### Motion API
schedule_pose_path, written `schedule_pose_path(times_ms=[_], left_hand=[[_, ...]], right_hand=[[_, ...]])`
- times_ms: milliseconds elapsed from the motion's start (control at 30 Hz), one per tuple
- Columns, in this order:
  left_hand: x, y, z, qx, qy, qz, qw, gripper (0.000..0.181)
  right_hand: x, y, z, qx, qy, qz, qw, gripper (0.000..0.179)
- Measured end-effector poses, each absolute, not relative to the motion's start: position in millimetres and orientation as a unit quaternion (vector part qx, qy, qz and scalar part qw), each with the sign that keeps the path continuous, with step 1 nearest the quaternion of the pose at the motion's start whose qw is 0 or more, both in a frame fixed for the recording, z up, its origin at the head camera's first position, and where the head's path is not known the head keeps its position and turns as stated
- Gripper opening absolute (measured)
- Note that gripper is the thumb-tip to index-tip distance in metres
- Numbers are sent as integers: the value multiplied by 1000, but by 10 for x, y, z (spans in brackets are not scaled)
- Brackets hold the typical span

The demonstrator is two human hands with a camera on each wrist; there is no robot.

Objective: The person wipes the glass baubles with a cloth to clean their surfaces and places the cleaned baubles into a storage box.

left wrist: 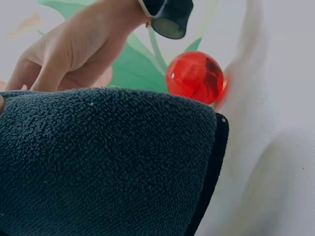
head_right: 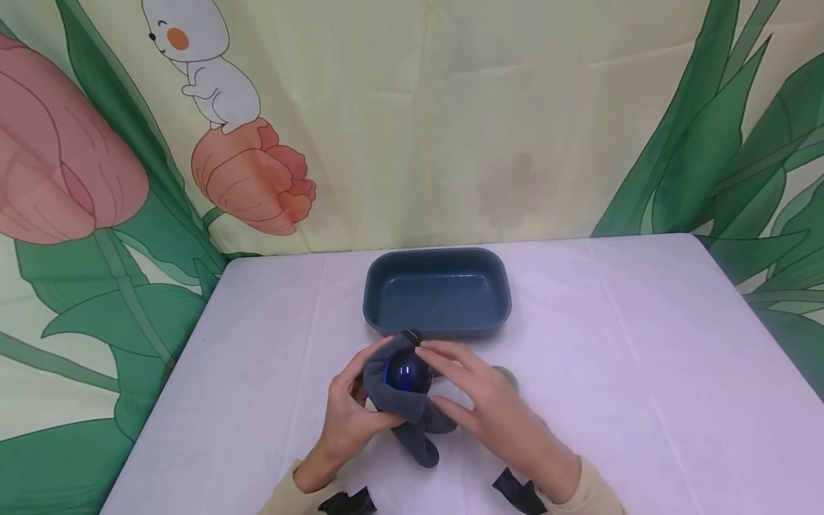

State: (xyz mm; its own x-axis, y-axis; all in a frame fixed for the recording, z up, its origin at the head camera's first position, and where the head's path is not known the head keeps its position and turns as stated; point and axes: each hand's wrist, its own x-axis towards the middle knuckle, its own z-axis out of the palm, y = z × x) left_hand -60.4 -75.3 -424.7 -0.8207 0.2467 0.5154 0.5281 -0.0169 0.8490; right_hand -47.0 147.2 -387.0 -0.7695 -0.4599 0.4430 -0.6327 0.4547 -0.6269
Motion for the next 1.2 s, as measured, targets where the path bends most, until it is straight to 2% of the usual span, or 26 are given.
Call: schedule_pose_path(times_ms=[100,300,600,733,800,933,1033,1200], left_hand=[[-602,-745,-4241,-275,-690,-661,110,82],[-584,-721,-4252,-270,-686,-667,108,82],[-566,-727,-4286,-256,-698,-658,121,83],[-571,-722,-4292,-260,-694,-661,120,85],[-573,-719,-4298,-266,-692,-661,117,86],[-576,-715,-4303,-275,-690,-660,113,88],[-578,-715,-4300,-276,-689,-661,112,87],[-578,-716,-4302,-277,-685,-663,120,85]], right_hand=[[-482,1478,-3886,348,-843,386,142,51],[-499,1459,-3923,385,-822,380,178,50],[-508,1413,-3943,393,-817,373,197,48],[-489,1408,-3944,363,-829,389,171,49],[-478,1407,-3943,341,-828,421,144,49],[-458,1410,-3917,294,-811,500,77,64],[-451,1416,-3899,276,-806,522,45,62],[-451,1423,-3885,279,-812,511,35,66]])
